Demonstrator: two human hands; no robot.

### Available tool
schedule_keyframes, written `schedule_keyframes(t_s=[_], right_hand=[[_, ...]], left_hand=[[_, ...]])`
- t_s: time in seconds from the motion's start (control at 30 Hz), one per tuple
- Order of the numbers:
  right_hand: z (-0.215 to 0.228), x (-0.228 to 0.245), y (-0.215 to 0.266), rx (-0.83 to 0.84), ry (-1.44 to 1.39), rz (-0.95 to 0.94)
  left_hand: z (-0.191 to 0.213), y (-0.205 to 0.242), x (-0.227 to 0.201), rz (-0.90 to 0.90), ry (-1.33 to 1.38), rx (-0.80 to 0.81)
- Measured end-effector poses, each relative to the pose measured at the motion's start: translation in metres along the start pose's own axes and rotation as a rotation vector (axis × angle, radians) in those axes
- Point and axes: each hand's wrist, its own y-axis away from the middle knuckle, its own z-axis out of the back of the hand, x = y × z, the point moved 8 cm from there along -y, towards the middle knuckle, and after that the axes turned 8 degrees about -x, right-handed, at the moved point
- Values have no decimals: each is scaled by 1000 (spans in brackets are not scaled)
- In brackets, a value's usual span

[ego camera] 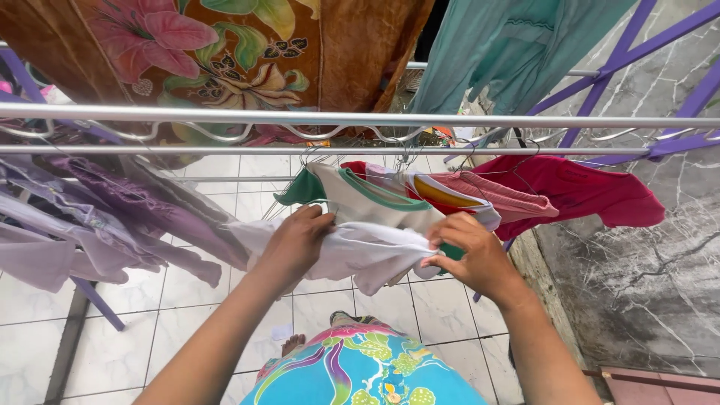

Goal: Hanging various pieces of laundry from a basket onto a drying rack, including using a circular clip hanger for smaller items.

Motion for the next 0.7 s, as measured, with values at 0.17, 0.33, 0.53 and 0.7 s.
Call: schedule_keyframes(t_s=[0.17,0.33,0.53,0.7], right_hand=[[-54,22,-15,86,-82,-140],[-58,26,-31,-27,-146,-204],[-59,31,-55,-98,-224,-322],[-119,55,-88,-149,-147,-156]], left_hand=[[-20,-20,-21,-18,233,-86],[14,-22,-28,-77,339,-79],[53,-8,70,-54,246,-154],[79,15,156,207,-92,-125]])
